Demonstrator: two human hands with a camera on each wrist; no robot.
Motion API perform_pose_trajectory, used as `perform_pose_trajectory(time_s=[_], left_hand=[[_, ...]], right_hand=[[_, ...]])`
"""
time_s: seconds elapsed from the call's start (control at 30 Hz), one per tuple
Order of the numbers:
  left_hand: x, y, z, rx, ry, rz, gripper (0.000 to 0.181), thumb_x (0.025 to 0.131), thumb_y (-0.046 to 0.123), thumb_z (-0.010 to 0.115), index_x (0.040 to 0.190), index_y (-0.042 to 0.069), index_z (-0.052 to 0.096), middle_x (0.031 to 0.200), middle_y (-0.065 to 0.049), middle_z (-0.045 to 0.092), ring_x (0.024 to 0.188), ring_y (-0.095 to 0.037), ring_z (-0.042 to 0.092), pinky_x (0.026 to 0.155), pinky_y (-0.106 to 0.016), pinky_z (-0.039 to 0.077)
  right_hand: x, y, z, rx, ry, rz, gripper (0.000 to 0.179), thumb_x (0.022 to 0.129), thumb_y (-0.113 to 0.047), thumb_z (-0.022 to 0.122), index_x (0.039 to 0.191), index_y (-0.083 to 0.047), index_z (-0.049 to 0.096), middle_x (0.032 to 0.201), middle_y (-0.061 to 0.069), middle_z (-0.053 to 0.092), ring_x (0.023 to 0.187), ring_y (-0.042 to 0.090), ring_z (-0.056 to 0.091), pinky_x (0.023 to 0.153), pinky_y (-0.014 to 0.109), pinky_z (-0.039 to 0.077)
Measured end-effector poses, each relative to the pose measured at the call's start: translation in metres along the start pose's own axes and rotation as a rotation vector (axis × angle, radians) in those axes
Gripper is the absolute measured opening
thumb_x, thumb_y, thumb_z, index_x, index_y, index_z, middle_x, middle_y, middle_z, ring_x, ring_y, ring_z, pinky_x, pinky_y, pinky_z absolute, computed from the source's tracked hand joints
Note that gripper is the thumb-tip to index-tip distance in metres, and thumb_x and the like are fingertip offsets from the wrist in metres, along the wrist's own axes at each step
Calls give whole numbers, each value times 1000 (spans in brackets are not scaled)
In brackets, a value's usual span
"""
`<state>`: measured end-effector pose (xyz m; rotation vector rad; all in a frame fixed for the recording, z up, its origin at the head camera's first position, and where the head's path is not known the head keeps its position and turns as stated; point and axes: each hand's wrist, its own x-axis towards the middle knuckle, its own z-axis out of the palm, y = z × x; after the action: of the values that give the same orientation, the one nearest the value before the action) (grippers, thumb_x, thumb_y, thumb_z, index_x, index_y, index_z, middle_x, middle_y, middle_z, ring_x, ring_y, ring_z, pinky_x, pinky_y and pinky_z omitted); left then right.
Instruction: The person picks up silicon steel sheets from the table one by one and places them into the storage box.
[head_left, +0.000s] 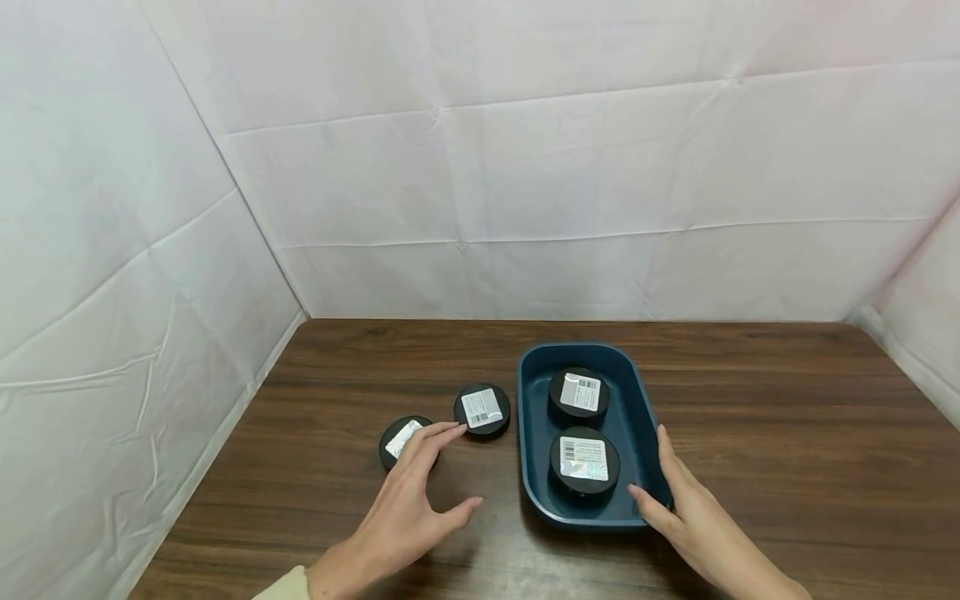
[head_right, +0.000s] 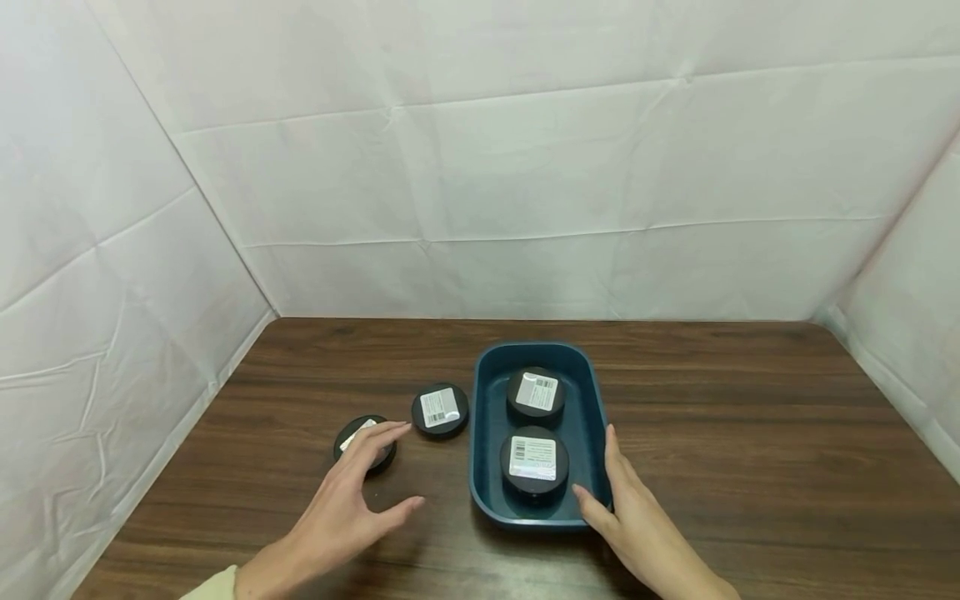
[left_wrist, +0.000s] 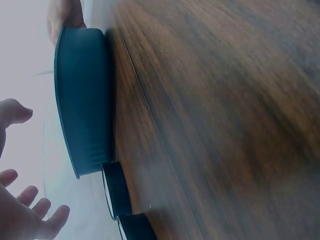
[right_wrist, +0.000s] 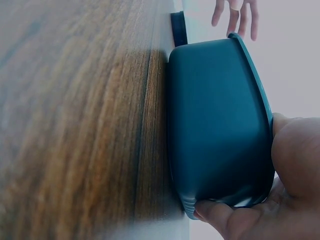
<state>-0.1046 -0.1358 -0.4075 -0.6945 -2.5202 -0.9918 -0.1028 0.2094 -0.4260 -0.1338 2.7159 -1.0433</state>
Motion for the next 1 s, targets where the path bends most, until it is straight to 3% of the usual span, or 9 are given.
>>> perform_pose_trajectory(time_s=[0.17, 0.5, 1.0], left_hand=[[1, -2, -2, 0, -7, -1, 79, 74, 24, 90, 142, 12, 52, 140, -2, 52, 125, -18, 55, 99, -40, 54], [0, -8, -4, 19, -12, -27, 80, 74, 26, 90, 143, 20, 50, 140, 0, 53, 127, -18, 54, 101, -44, 53], [1, -20, -7, 65, -12, -41, 78, 73, 24, 91, 140, 16, 52, 136, -1, 57, 125, -22, 55, 101, -47, 52]], right_hand=[[0, 0, 0, 2, -1, 4, 99, 102, -52, 51, 159, -6, -16, 162, 36, 5, 146, 56, 19, 110, 73, 32], [1, 1, 0, 0, -12, 8, 99, 102, -52, 51, 158, -5, -16, 162, 36, 4, 147, 56, 18, 111, 73, 31], [1, 1, -1, 11, -26, 23, 101, 102, -53, 51, 158, -6, -17, 163, 36, 3, 147, 56, 17, 112, 72, 30]])
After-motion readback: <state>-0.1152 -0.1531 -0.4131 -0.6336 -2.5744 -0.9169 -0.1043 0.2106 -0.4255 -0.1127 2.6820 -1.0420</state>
